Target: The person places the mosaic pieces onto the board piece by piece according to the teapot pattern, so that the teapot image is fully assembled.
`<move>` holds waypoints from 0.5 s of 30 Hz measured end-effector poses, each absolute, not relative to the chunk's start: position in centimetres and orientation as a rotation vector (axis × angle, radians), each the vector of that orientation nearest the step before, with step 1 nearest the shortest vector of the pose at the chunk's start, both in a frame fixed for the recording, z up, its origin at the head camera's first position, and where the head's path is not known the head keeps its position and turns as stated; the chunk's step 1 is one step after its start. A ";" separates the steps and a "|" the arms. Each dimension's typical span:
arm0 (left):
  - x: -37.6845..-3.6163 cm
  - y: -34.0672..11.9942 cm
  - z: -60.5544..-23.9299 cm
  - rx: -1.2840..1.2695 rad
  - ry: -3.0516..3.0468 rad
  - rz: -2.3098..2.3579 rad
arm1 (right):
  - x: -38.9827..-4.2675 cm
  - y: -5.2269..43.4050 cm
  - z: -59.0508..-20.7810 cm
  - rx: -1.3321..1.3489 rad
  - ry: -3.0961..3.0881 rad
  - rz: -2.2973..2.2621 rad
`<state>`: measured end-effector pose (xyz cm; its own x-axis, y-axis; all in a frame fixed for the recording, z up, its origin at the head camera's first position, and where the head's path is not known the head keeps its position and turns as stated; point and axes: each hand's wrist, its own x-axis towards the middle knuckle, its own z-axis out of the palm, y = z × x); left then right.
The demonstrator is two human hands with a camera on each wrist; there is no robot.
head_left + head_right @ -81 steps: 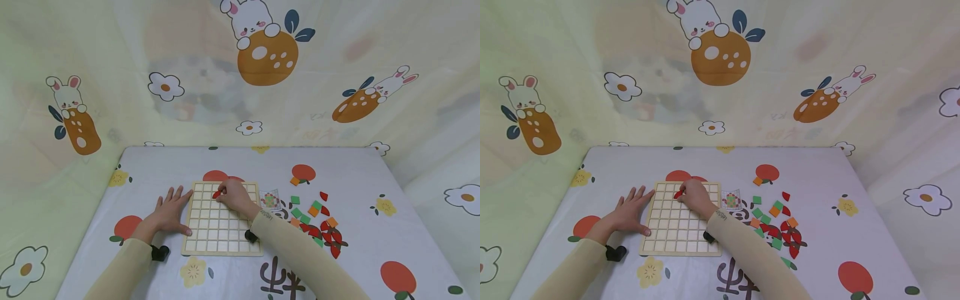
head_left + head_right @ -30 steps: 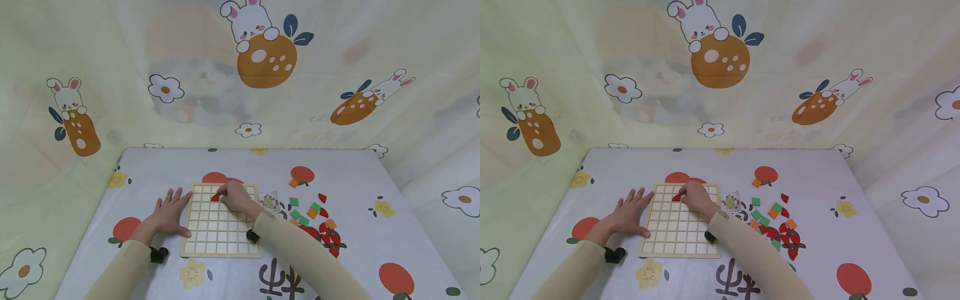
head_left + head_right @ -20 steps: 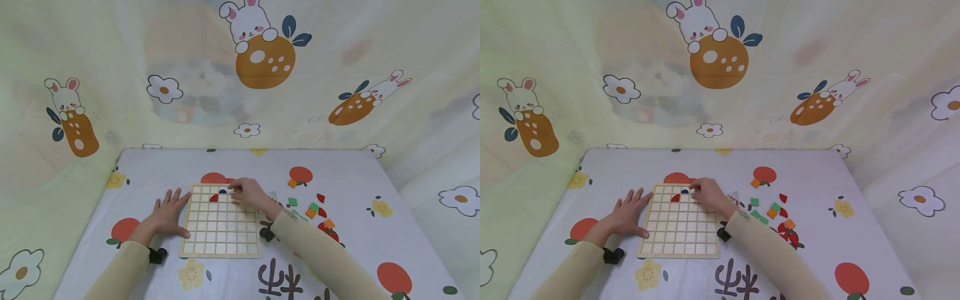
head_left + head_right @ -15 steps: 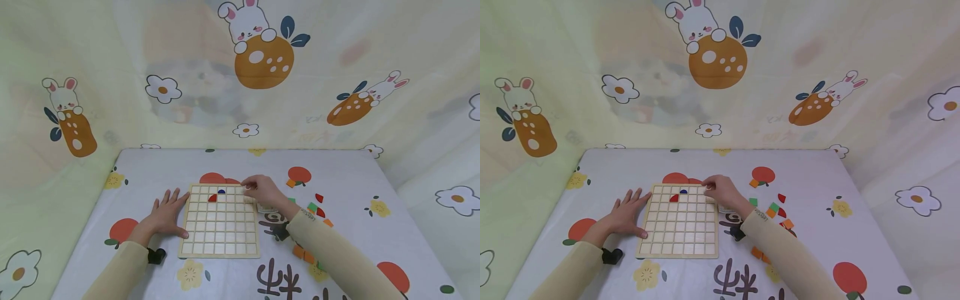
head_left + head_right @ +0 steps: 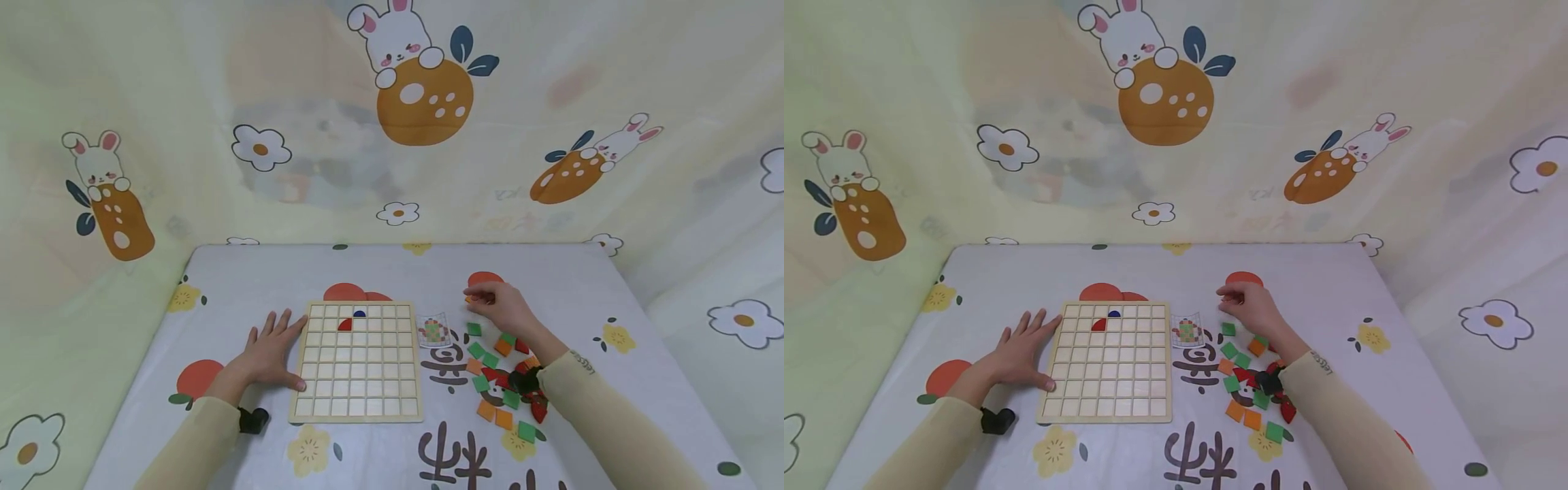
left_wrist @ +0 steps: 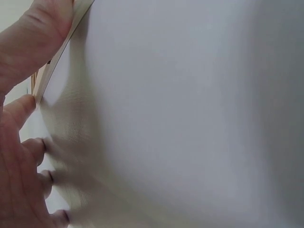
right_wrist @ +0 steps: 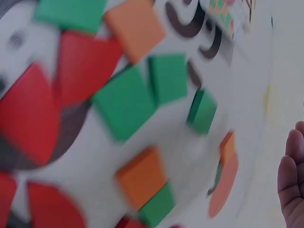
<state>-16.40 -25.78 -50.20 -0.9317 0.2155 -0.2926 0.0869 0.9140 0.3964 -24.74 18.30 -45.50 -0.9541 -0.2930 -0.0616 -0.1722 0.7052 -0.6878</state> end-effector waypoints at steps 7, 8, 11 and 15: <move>-16.4 -26.0 -50.6 0.211 2.744 0.562 | -24.2 21.7 -46.7 -0.276 2.789 -1.041; -16.4 -26.0 -50.6 0.209 2.745 0.558 | -24.2 22.1 -46.9 -0.252 2.792 -1.044; -16.5 -26.0 -50.7 0.210 2.746 0.562 | -23.8 23.3 -47.5 -0.215 2.793 -1.048; -16.4 -25.9 -50.6 0.207 2.749 0.561 | -23.0 24.6 -48.2 -0.188 2.767 -1.058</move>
<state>-16.44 -25.87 -50.58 -0.9361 0.2044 -0.2862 0.0760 0.9122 0.4027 -22.97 24.60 -48.24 -0.9770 -0.1785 -0.1163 -0.0554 0.7400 -0.6703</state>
